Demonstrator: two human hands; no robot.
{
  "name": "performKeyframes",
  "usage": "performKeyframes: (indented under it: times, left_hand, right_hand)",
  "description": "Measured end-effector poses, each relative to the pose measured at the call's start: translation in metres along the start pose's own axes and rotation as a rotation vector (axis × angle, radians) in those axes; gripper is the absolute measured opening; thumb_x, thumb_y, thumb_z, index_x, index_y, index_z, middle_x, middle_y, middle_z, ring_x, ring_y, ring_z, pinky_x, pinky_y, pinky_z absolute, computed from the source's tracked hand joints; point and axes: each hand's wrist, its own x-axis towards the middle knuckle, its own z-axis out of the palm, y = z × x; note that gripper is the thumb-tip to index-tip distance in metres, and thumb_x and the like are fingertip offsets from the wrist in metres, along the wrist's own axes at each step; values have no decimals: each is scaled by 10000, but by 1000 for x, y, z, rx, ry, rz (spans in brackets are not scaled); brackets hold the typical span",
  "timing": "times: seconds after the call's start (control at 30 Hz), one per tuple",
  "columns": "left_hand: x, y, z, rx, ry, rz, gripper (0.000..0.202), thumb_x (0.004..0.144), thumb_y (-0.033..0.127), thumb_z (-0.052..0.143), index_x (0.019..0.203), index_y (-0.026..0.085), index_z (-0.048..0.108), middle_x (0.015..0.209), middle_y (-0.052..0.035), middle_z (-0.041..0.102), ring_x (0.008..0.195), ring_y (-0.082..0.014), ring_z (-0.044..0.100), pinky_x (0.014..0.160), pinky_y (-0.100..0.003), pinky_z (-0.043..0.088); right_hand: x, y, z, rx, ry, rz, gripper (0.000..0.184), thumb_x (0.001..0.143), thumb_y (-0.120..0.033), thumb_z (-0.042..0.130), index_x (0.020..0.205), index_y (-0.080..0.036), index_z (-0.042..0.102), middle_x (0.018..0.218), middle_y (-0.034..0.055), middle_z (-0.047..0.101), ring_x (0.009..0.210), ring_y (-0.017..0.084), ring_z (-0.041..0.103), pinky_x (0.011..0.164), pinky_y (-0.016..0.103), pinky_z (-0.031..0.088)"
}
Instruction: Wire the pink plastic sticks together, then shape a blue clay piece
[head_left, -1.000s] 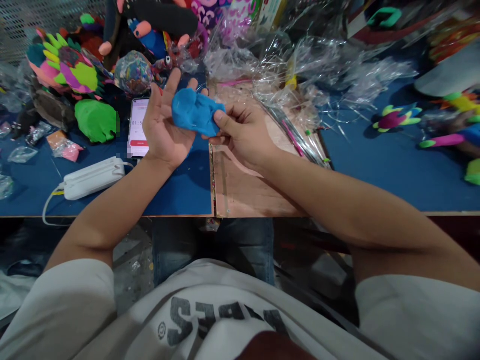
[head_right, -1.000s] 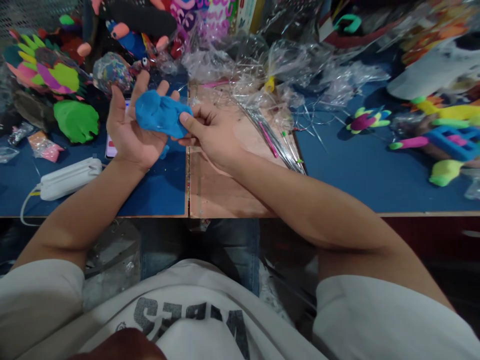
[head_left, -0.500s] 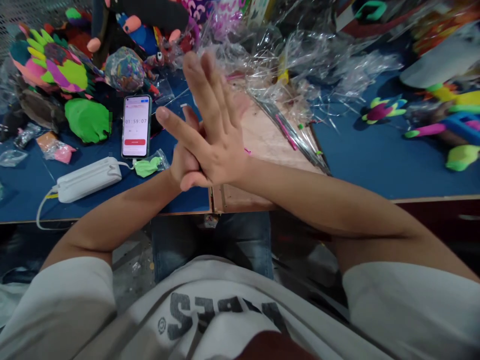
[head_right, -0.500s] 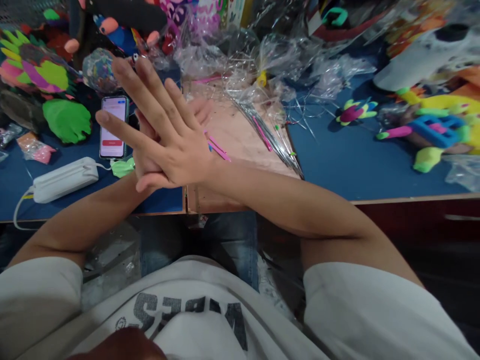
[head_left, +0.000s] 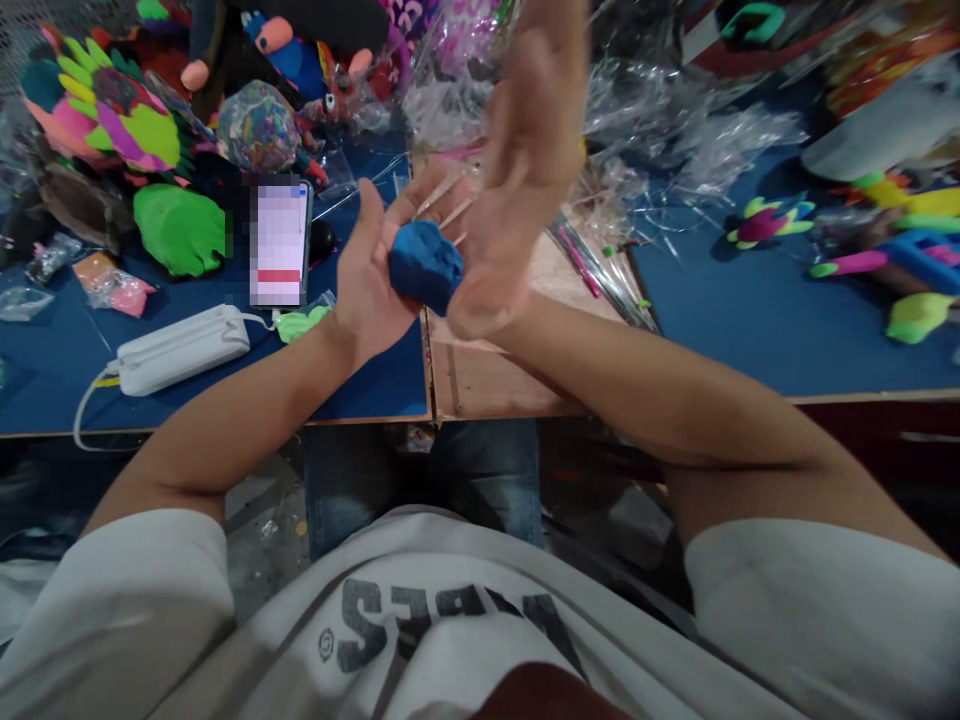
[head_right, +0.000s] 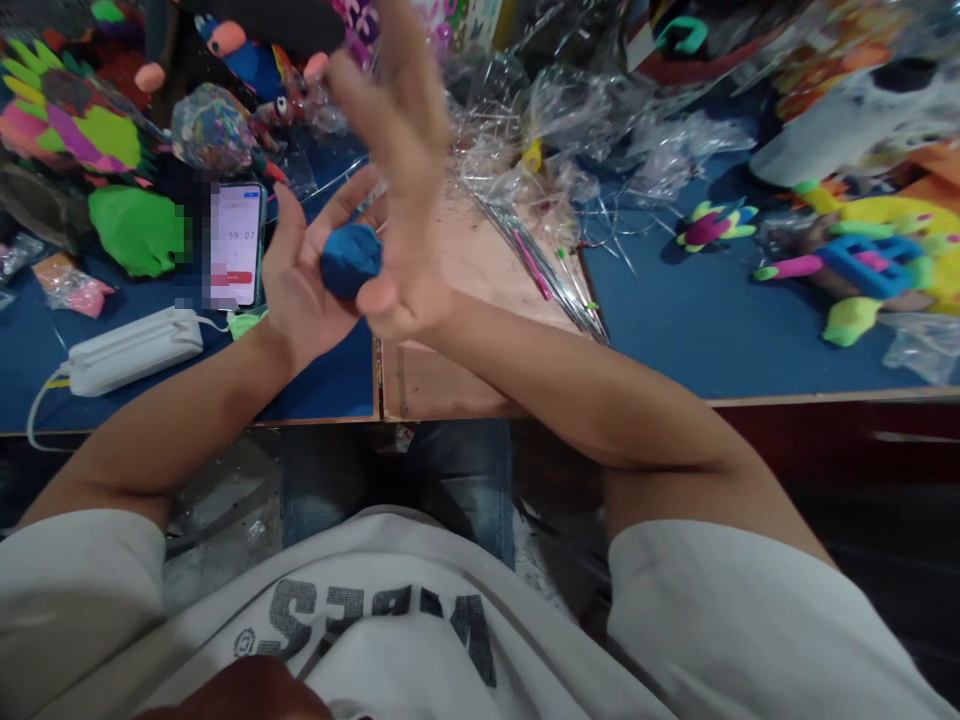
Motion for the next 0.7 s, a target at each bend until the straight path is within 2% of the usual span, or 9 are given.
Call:
performKeyframes:
  times: [0.03, 0.1, 0.13, 0.2, 0.27, 0.33, 0.43, 0.53, 0.7]
  left_hand:
    - [2, 8, -1, -74, -23, -17, 809, 1089, 882, 282, 1471, 342, 747, 1567, -70, 763, 1760, -351, 448, 1353, -555, 556]
    - [3, 21, -3, -153, -64, -39, 837, 1130, 831, 176, 1586, 331, 668, 1532, -91, 777, 1721, -353, 513, 1302, -566, 595]
    - [3, 27, -5, -169, -75, -38, 846, 1149, 802, 128, 1651, 318, 608, 1530, -90, 775, 1711, -351, 529, 1280, -575, 608]
    - [1, 33, -7, -165, -83, -16, 836, 1183, 743, 59, 1763, 299, 465, 1563, -69, 748, 1713, -349, 524, 1246, -608, 612]
    - [1, 36, -8, -138, -70, 9, 801, 1210, 678, 17, 1812, 292, 379, 1610, -52, 710, 1723, -351, 501, 1240, -641, 587]
    - [3, 38, -10, -113, -44, 13, 793, 1220, 666, 21, 1791, 298, 429, 1634, -55, 699, 1722, -345, 500, 1260, -622, 566]
    - [8, 39, -13, -164, -11, 3, 852, 1196, 733, 20, 1723, 307, 536, 1582, -80, 741, 1683, -331, 555, 1235, -571, 594]
    - [14, 35, -17, -284, 17, 35, 832, 1196, 750, 100, 1664, 246, 569, 1413, -109, 805, 1606, -346, 646, 1098, -557, 678]
    - [22, 15, -20, -165, 104, 101, 585, 1225, 637, 371, 1286, 241, 797, 1231, -92, 845, 1428, -300, 774, 1039, -433, 705]
  right_hand:
    - [5, 9, -6, 44, 174, -263, 901, 947, -1093, 276, 1542, -487, 578, 1767, -36, 350, 1837, 476, 148, 1405, 679, 393]
    - [11, 23, -21, 9, 281, -415, 527, 1176, -751, 385, 1567, -470, 598, 1633, 11, 504, 1711, 388, 455, 1393, 617, 444]
    - [11, 28, -28, -38, 225, -392, 433, 1197, -673, 450, 1481, -431, 670, 1527, 49, 596, 1581, 352, 584, 1328, 587, 524]
    - [6, 33, -37, -77, -4, -227, 433, 1167, -720, 525, 1255, -363, 753, 1249, 96, 725, 1251, 317, 728, 1106, 547, 659]
    - [-3, 35, -37, 5, -242, -16, 548, 1066, -874, 588, 1105, -347, 734, 1034, 74, 748, 993, 295, 744, 885, 520, 692]
    - [-11, 36, -31, 144, -351, 151, 590, 951, -924, 722, 1068, -346, 707, 944, 31, 742, 839, 263, 724, 753, 479, 669]
    - [-18, 37, -17, 279, -321, 290, 568, 883, -861, 864, 1032, -344, 681, 864, -8, 719, 752, 228, 690, 677, 422, 631]
    - [-21, 30, -8, 349, -215, 323, 551, 901, -829, 877, 1030, -338, 662, 858, -19, 724, 758, 213, 680, 688, 406, 635]
    - [-26, 10, -3, 380, -123, 349, 664, 814, -900, 902, 928, -331, 578, 829, -27, 636, 778, 217, 639, 755, 444, 650]
